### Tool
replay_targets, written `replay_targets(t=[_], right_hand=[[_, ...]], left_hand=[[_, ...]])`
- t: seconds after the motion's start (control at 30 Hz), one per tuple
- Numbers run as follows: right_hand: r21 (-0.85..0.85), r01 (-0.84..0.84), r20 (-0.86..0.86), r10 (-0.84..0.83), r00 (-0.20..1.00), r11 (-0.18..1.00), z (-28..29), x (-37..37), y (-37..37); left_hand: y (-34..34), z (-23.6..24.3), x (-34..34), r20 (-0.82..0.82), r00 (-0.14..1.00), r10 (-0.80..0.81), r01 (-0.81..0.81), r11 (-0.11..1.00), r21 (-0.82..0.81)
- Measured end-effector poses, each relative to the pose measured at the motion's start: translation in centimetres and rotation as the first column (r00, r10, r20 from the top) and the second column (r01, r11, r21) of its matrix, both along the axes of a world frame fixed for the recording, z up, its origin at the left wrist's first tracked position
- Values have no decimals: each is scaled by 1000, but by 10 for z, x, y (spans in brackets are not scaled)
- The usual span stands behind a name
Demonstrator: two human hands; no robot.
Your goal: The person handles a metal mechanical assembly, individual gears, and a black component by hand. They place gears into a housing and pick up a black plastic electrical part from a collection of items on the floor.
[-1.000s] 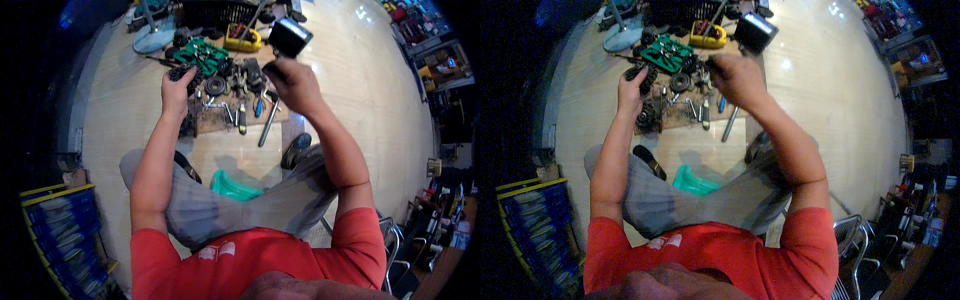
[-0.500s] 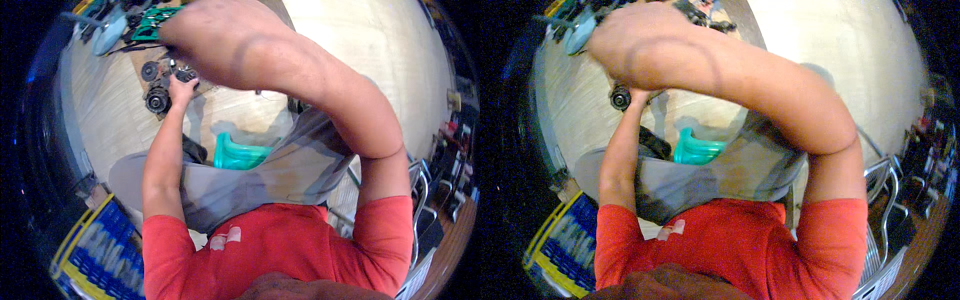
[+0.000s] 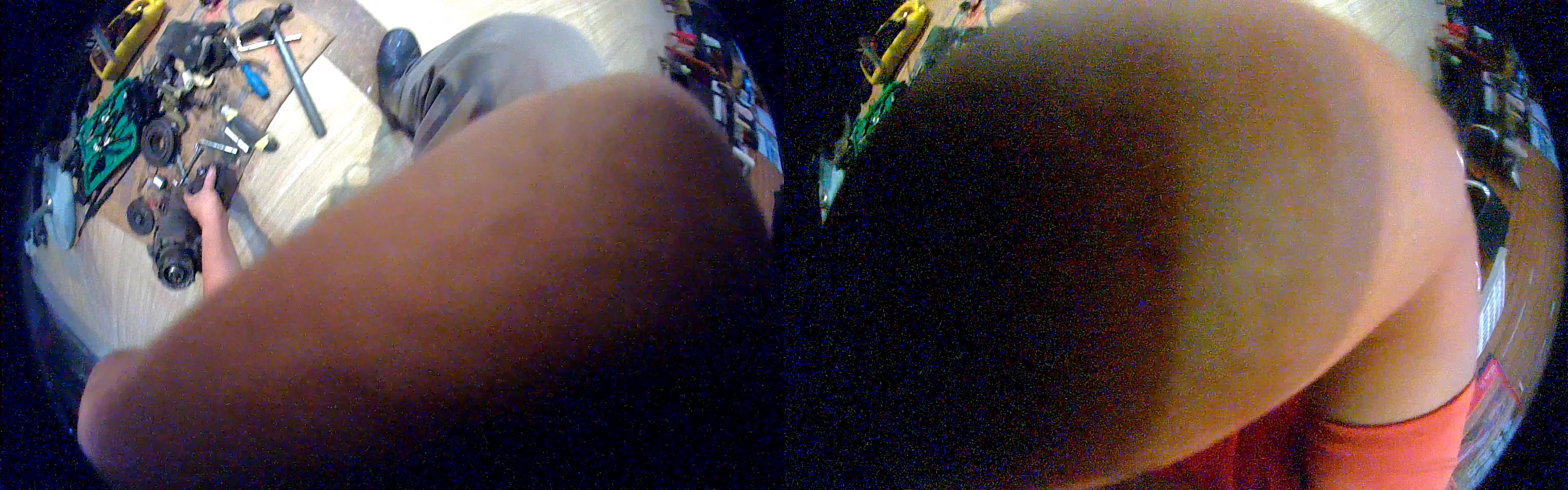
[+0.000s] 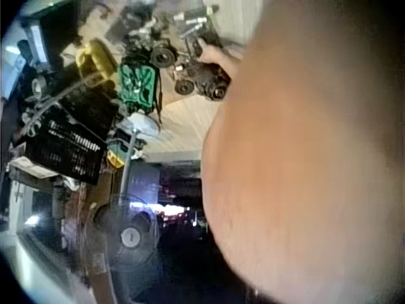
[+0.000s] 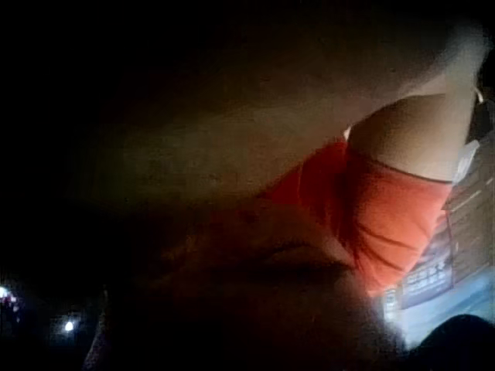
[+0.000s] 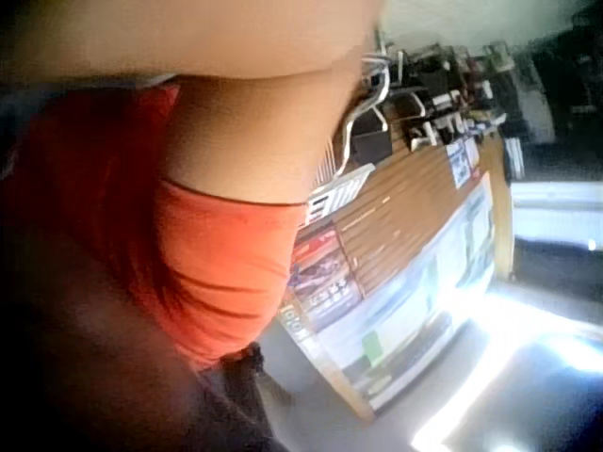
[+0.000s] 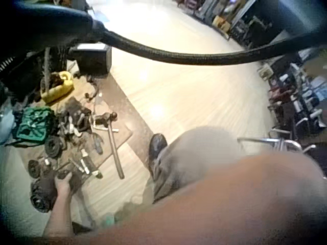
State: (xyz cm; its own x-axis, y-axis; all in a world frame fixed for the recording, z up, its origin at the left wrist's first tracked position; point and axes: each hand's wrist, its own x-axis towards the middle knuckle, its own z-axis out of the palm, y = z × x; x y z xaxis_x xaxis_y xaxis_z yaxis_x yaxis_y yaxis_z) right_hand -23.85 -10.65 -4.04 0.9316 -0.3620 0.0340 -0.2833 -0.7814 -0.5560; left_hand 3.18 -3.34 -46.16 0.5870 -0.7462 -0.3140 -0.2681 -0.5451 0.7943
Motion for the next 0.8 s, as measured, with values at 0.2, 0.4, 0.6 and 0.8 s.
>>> replay_targets(t=[0.2, 0.4, 0.6, 0.8], right_hand=[[14, 38, -41, -37, 998, 999, -3, 22, -11], [38, 63, -87, -59, 994, 997, -10, 38, -8], [8, -5, -108, 6, 994, 1000, 15, 46, 25], [53, 26, -116, -19, 993, 998, 12, 56, 36]], left_hand=[[-5, -14, 26, 9, 999, -50, 50, 993, -104], [5, -19, 34, -255, 947, 196, -191, 981, 43], [39, -11, 34, 95, 995, -30, 27, 999, 39], [44, -18, 55, 362, 907, -214, 104, 949, 299]])
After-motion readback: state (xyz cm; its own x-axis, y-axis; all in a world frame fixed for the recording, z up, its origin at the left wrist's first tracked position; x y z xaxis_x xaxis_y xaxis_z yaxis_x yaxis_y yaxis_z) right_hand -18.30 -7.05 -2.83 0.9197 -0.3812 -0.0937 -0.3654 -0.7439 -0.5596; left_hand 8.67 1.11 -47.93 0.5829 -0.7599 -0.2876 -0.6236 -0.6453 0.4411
